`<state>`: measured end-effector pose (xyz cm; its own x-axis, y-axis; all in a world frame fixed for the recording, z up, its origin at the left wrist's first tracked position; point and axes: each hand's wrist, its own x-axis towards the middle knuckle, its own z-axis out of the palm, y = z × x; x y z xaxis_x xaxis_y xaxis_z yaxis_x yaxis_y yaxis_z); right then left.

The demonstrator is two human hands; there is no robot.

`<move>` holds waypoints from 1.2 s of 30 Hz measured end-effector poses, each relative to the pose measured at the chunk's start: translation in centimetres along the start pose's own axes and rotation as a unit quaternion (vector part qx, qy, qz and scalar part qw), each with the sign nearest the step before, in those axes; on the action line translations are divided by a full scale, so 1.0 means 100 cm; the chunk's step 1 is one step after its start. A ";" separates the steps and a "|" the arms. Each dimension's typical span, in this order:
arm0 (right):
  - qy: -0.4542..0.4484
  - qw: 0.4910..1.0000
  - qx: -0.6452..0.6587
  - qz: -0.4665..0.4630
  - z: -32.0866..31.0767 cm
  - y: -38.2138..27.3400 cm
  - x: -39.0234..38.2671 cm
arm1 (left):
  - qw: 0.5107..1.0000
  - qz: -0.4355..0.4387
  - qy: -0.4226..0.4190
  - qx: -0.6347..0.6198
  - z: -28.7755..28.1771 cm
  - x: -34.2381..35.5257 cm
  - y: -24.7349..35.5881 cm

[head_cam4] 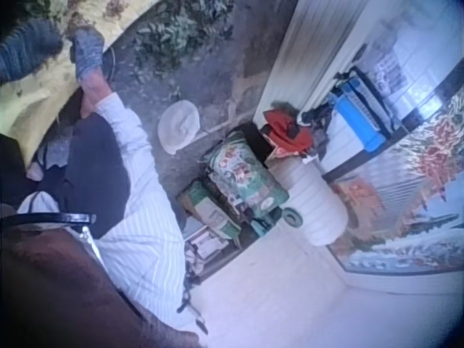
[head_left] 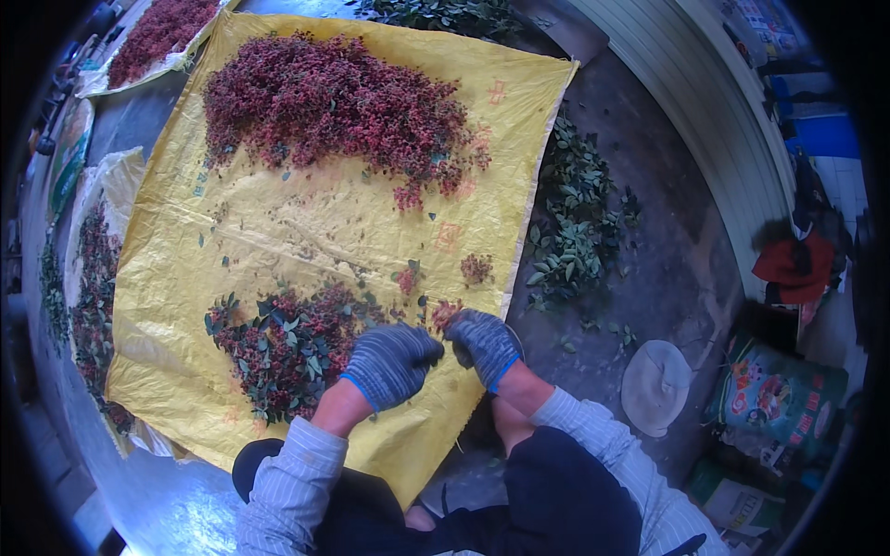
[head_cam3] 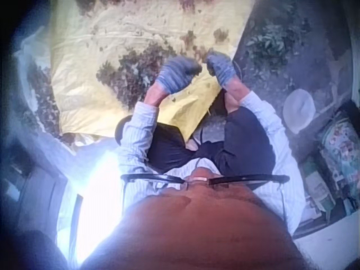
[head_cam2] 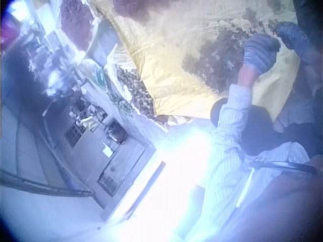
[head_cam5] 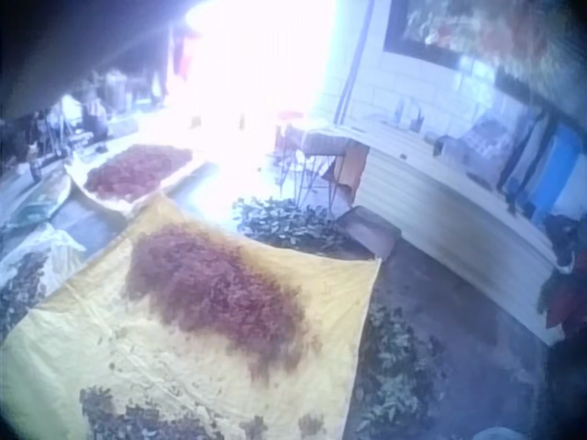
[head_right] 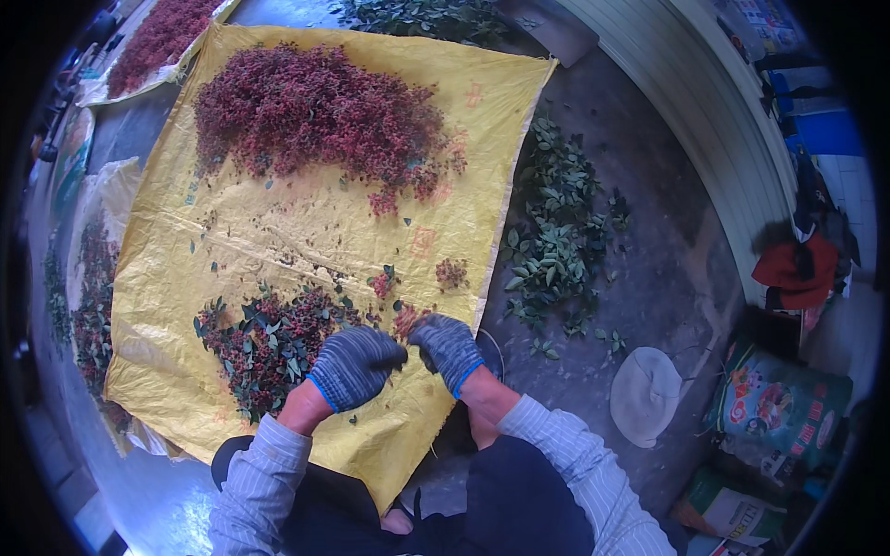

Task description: The person sorts through small red clusters and green leaves on a yellow tarp by hand, separating the red items from the foliage.

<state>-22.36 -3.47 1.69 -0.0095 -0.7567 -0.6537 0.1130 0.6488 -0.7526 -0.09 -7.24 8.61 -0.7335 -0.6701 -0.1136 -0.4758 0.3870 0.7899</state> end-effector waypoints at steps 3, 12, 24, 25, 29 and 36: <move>0.111 0.978 0.154 0.088 -0.029 -0.003 0.035 | 0.986 0.062 -0.151 0.046 0.015 -0.008 0.021; 0.209 0.849 -0.389 -0.289 -0.038 -0.017 0.058 | 0.938 -0.139 -0.275 0.161 0.048 -0.036 0.012; 0.017 0.804 -0.517 -0.293 0.059 -0.023 0.088 | 0.962 -0.183 -0.151 0.134 0.033 -0.041 0.010; 0.016 0.836 -0.464 -0.291 0.054 -0.027 0.082 | 0.966 -0.201 -0.099 0.131 0.028 -0.041 0.009; -0.106 0.974 0.167 0.114 0.009 -0.026 0.064 | 0.937 -0.262 0.184 -0.138 0.031 -0.033 -0.012; -0.190 0.898 0.361 0.164 0.011 -0.026 0.028 | 0.783 -0.332 0.236 -0.471 0.006 -0.008 -0.012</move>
<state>-21.60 -7.35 1.95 0.4655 -0.5967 -0.6537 0.6637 0.7240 -0.1882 0.78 -6.74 7.38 -0.1101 -0.7710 -0.6273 0.0550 -0.6349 0.7706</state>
